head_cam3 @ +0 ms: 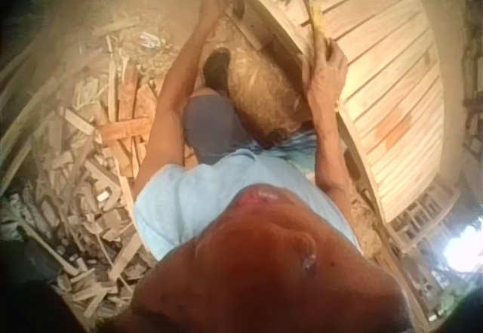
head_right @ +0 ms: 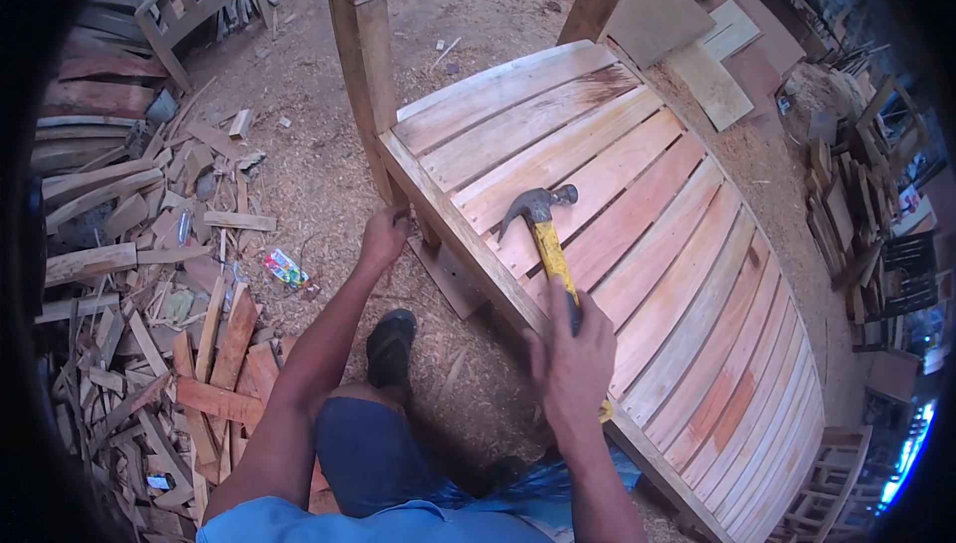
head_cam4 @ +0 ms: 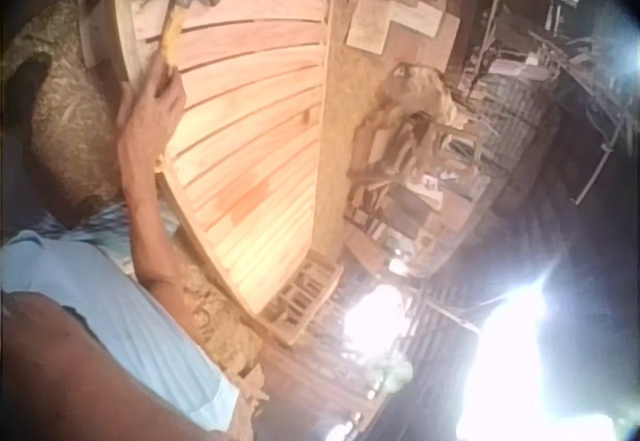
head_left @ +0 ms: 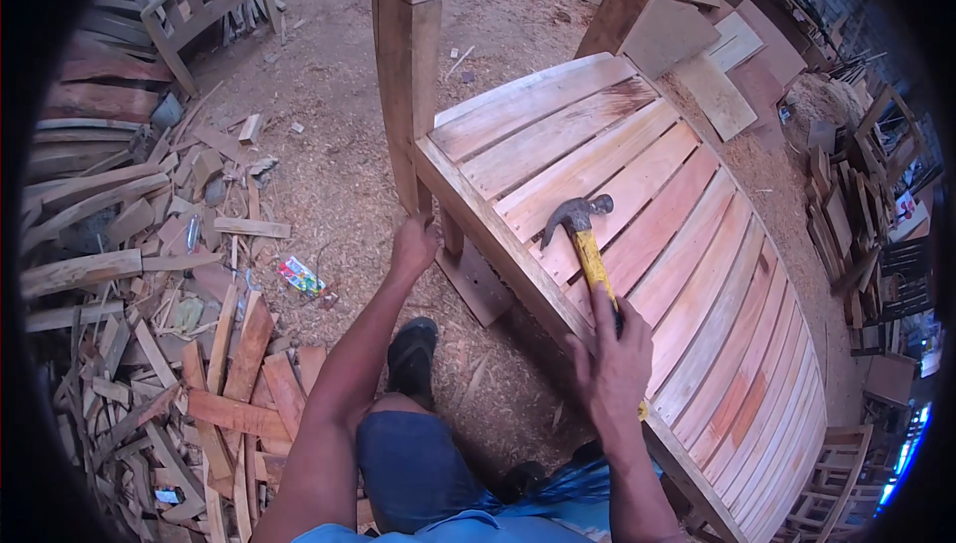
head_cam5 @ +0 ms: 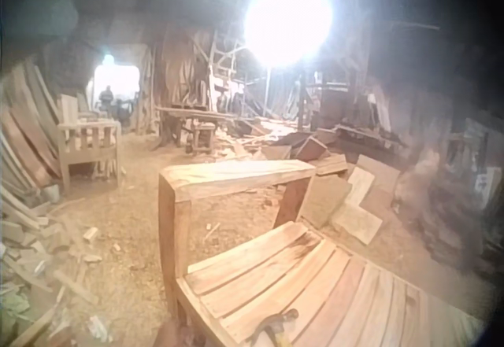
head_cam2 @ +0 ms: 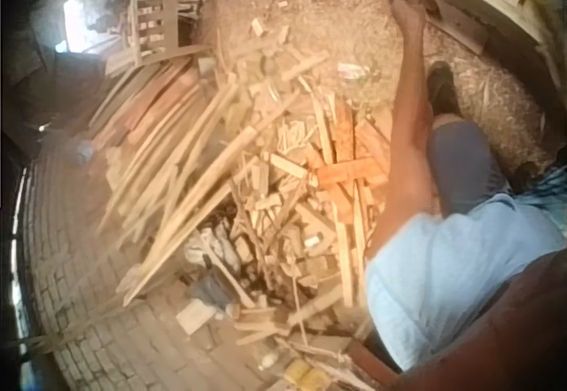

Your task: The person hammers nails into wooden slats to secure them to a chair frame.

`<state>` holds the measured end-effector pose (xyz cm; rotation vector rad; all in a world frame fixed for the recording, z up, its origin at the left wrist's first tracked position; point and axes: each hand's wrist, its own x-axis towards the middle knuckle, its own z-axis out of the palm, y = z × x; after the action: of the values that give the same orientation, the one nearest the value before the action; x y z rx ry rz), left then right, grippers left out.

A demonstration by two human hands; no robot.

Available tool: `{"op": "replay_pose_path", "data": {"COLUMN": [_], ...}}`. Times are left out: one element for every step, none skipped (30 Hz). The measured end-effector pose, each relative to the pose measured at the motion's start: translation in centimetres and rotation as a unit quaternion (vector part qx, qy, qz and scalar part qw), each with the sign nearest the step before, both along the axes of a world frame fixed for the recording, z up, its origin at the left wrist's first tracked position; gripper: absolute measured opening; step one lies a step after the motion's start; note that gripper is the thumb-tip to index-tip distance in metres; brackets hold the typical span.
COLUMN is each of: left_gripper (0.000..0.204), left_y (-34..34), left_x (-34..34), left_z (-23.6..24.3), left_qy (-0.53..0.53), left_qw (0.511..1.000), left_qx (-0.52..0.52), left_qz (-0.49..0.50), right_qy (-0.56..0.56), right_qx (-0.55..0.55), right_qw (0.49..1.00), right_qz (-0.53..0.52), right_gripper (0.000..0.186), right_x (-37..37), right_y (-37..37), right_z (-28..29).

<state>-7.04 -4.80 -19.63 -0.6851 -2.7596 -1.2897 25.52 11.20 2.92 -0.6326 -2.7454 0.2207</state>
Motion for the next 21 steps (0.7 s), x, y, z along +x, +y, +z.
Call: {"op": "replay_pose_path", "data": {"left_gripper": [0.026,0.023,0.021,0.021,0.020,0.020,0.020,0.020,0.020,0.020,0.020,0.020,0.020,0.020,0.020,0.020,0.021,0.021,0.021,0.021,0.020], "left_y": [-1.9,-4.0,-5.4,-5.1,-4.4,-4.9,-5.2,-5.3,-5.0,-4.4,-4.0,-3.6,-3.2,-2.8,-2.5,-1.7,-1.2,-0.9,-0.8,-0.8,-0.9], "left_x": [0.5,0.8,0.5,1.0,2.2,3.0,3.0,2.5,1.7,0.9,0.0,-0.8,-1.7,-2.6,-3.3,-3.7,-3.9,-3.9,-4.0,-4.0,-4.0], "left_z": [0.0,0.2,0.6,2.8,7.0,11.0,13.3,14.8,15.7,16.5,17.2,17.9,18.0,17.9,17.9,17.9,18.1,18.2,18.0,17.8,17.8], "left_qy": [0.006,-0.084,-0.173,-0.174,-0.173,-0.166,-0.162,-0.117,-0.072,-0.070,-0.034,0.001,0.004,0.079,0.154,0.152,0.157,0.162,0.163,0.174,0.186], "left_qw": [1.000,0.995,0.978,0.978,0.976,0.974,0.975,0.978,0.977,0.977,0.982,0.986,0.986,0.987,0.981,0.981,0.982,0.982,0.982,0.981,0.979], "left_qx": [-0.004,0.051,0.106,0.107,0.120,0.126,0.123,0.156,0.190,0.192,0.177,0.162,0.161,0.134,0.105,0.110,0.097,0.085,0.085,0.082,0.077], "left_qz": [0.002,0.022,0.042,0.037,0.057,0.088,0.090,0.077,0.063,0.064,0.051,0.037,0.038,0.043,0.047,0.045,0.042,0.039,0.039,0.035,0.033], "right_qy": [0.000,0.006,-0.023,-0.057,-0.063,-0.060,-0.057,-0.057,-0.059,-0.041,-0.024,-0.023,0.014,0.049,0.049,0.114,0.178,0.178,0.162,0.146,0.103], "right_qx": [-0.008,-0.012,-0.054,-0.089,-0.132,-0.136,-0.152,-0.164,-0.162,-0.214,-0.268,-0.269,-0.432,-0.582,-0.582,-0.625,-0.664,-0.664,-0.646,-0.627,-0.590], "right_qw": [1.000,1.000,0.998,0.993,0.987,0.987,0.986,0.985,0.985,0.976,0.963,0.963,0.902,0.811,0.811,0.772,0.725,0.726,0.745,0.765,0.801], "right_qz": [-0.022,-0.021,-0.029,-0.045,-0.060,-0.061,-0.040,-0.018,-0.017,-0.005,0.007,0.009,-0.009,-0.025,-0.022,0.007,0.038,0.037,0.029,0.022,0.006], "right_gripper": [0.085,0.085,0.085,0.085,0.083,0.083,0.081,0.080,0.080,0.077,0.074,0.074,0.073,0.072,0.072,0.072,0.071,0.071,0.071,0.071,0.068], "right_x": [0.2,0.3,0.4,0.7,1.1,1.0,0.9,0.6,0.5,0.5,0.4,0.3,0.1,-0.2,-0.5,-0.6,-0.8,-1.2,-1.9,-2.5,-3.0], "right_y": [0.1,0.2,0.2,0.6,1.1,0.8,0.4,0.0,-0.2,-0.1,-0.2,-0.5,-0.8,-1.1,-1.8,-2.5,-3.2,-3.4,-3.6,-3.7,-3.9], "right_z": [0.2,0.3,0.5,0.8,1.5,2.0,2.5,2.9,3.1,3.5,3.7,4.2,4.8,5.0,4.7,4.0,3.4,3.0,2.6,2.5,2.7]}}
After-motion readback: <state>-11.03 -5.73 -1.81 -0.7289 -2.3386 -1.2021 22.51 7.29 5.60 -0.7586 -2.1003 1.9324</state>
